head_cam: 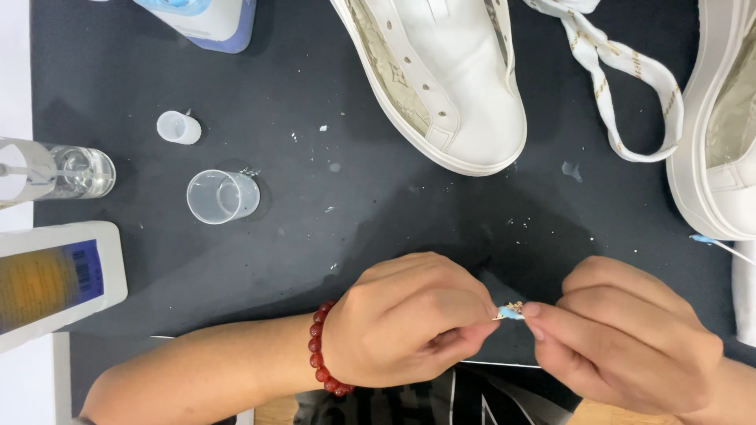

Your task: The person cleans a small gold-colored metal shoe accessory using a cotton swab dipped in liquid. They then wipe the accessory with a gray cloth to dry it.

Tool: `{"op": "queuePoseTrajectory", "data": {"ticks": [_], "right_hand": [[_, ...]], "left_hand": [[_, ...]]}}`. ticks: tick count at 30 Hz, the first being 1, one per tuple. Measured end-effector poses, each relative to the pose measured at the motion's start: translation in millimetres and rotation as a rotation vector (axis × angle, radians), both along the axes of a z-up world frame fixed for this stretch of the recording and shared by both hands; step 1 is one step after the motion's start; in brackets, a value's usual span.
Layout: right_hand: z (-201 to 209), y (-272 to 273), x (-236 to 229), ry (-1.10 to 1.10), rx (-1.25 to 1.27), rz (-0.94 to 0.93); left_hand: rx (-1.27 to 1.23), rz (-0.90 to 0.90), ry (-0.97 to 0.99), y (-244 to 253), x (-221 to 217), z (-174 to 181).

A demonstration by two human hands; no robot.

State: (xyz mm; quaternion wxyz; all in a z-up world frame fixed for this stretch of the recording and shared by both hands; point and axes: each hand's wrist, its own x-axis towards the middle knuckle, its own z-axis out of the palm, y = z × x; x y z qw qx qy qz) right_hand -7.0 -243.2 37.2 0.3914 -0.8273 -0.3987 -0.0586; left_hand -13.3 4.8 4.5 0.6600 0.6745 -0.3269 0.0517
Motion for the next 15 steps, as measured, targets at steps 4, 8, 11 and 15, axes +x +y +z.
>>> {"op": "queuePoseTrajectory", "data": {"ticks": [4, 8, 11, 15], "right_hand": [[6.3, 0.6, 0.5, 0.014, -0.055, -0.005], [2.1, -1.5, 0.0, -0.031, -0.038, 0.019], [0.0, -1.1, -1.8, -0.036, -0.049, -0.030], [0.8, 0.6, -0.9, -0.028, -0.030, 0.020]], "left_hand": [[0.000, -0.007, 0.015, -0.1, -0.3, 0.2], [0.004, -0.002, 0.024, -1.7, 0.4, -0.6], [0.008, 0.002, 0.028, -1.6, 0.7, -0.5], [0.004, -0.002, 0.030, -2.7, 0.0, -0.9]]}}
